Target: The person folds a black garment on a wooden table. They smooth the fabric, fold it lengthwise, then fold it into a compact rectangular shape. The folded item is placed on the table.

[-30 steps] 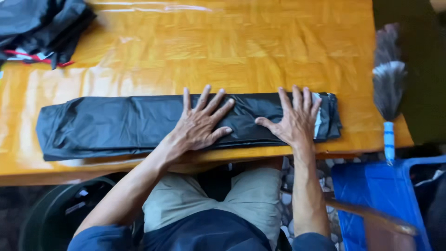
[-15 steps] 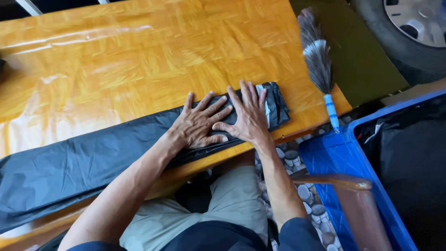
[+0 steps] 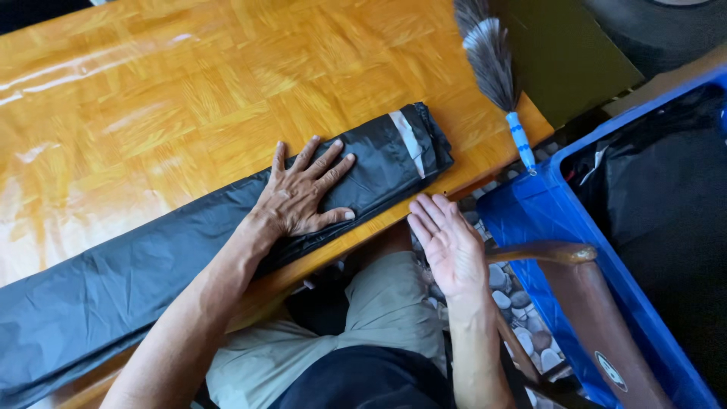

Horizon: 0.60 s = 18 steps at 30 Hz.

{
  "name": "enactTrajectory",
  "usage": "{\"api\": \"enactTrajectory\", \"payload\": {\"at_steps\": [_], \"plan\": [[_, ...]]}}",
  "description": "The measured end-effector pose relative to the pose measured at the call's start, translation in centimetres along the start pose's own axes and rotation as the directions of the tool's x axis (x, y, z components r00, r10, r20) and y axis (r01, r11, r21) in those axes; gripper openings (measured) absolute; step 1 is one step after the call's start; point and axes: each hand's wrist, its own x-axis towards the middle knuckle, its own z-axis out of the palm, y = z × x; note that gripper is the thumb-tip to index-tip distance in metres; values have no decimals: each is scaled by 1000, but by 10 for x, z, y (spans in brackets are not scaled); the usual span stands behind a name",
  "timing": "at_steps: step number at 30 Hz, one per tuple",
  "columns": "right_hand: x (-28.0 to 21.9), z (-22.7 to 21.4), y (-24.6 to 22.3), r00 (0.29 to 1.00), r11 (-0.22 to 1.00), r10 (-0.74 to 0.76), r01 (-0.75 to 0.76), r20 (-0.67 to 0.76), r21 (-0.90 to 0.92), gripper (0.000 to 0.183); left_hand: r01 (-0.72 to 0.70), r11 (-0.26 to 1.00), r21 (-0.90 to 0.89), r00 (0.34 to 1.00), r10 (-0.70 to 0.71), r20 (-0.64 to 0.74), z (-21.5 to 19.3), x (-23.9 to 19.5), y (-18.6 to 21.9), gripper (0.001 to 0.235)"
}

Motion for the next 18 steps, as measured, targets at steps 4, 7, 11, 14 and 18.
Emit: {"api": "enactTrajectory", "payload": {"at_steps": [4,7,11,14,18], "plan": [[8,5,4,986,984,156,-161,61,79,45,3,1000,-3,1000,-3,1,-1,-1,0,100],[34,-5,19,982,980,184,-186,44,70,40,6,1000,-9,1000,-6,-8,-2,0,1,98],[59,16,37,1000,975,18,-15,11,-220,27,6,1000,-26,1000,-6,7,-8,-2,4,94],[30,86,20,974,750,-228,181,9,-636,49,2,1000,12,1000,-3,6,-5,-2,4,93],[57,96,40,932,607,-362,256,25,-753,68,8,1000,14,1000,-8,-9,-3,-2,4,93]]}}
